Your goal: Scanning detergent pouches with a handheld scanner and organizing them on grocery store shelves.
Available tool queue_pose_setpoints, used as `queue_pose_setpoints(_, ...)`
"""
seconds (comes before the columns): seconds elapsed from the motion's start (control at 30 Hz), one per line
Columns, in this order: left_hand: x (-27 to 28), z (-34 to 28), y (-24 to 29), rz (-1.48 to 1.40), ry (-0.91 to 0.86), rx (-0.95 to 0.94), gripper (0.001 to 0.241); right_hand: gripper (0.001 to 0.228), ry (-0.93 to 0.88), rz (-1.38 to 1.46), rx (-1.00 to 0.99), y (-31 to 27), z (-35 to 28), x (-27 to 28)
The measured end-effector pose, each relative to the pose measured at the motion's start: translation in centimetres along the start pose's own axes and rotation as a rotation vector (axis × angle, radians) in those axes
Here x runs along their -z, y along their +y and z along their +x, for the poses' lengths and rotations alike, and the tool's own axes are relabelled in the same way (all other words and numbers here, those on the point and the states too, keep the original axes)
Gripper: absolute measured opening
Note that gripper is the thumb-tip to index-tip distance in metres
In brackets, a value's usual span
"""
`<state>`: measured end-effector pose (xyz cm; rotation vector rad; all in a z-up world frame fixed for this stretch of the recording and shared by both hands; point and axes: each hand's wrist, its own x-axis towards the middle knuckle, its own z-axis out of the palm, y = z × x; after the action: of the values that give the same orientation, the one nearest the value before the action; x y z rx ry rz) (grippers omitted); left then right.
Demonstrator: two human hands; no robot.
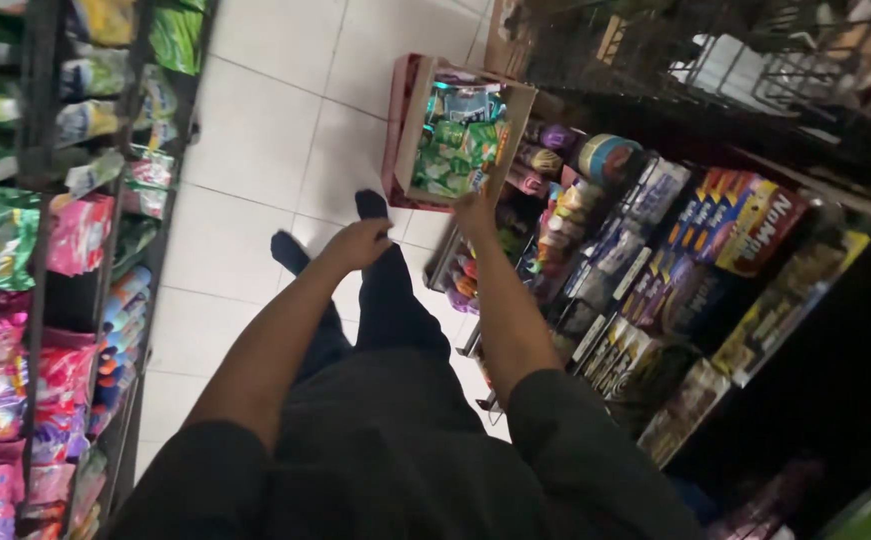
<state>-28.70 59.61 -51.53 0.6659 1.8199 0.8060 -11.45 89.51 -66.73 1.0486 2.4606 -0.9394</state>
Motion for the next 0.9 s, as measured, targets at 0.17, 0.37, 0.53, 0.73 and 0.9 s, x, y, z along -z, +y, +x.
queue_pose_setpoints(0.17, -4.5, 9.7, -0.5, -0.032, 0.135, -0.287, 0.042, 0.024, -0.026, -0.118, 0.159, 3.6, 3.8, -1.9)
queue_pose_setpoints(0.37, -6.7, 13.1, -0.9, -0.111, 0.116, -0.008, 0.038, 0.031, -0.004, 0.041, -0.052, 2.4, 5.3, -0.3)
queue_pose_setpoints(0.53, -5.9, 12.9, -1.5, -0.294, 0.18, 0.166, 0.03, 0.049, 0.03, 0.091, 0.075, 3.5, 6.0, -0.7)
queue_pose_setpoints(0.73, -4.6, 12.1, -2.2, -0.335, 0.125, 0.223, 0.03, 0.071, -0.125, 0.259, -0.064, -2.9, 7.3, 2.4)
queue_pose_setpoints(0.9, -5.0, 10.0, -7.1, -0.291, 0.323, 0.29, 0.036, 0.048, -0.281, 0.317, 0.013, 9.9, 8.8, -3.8)
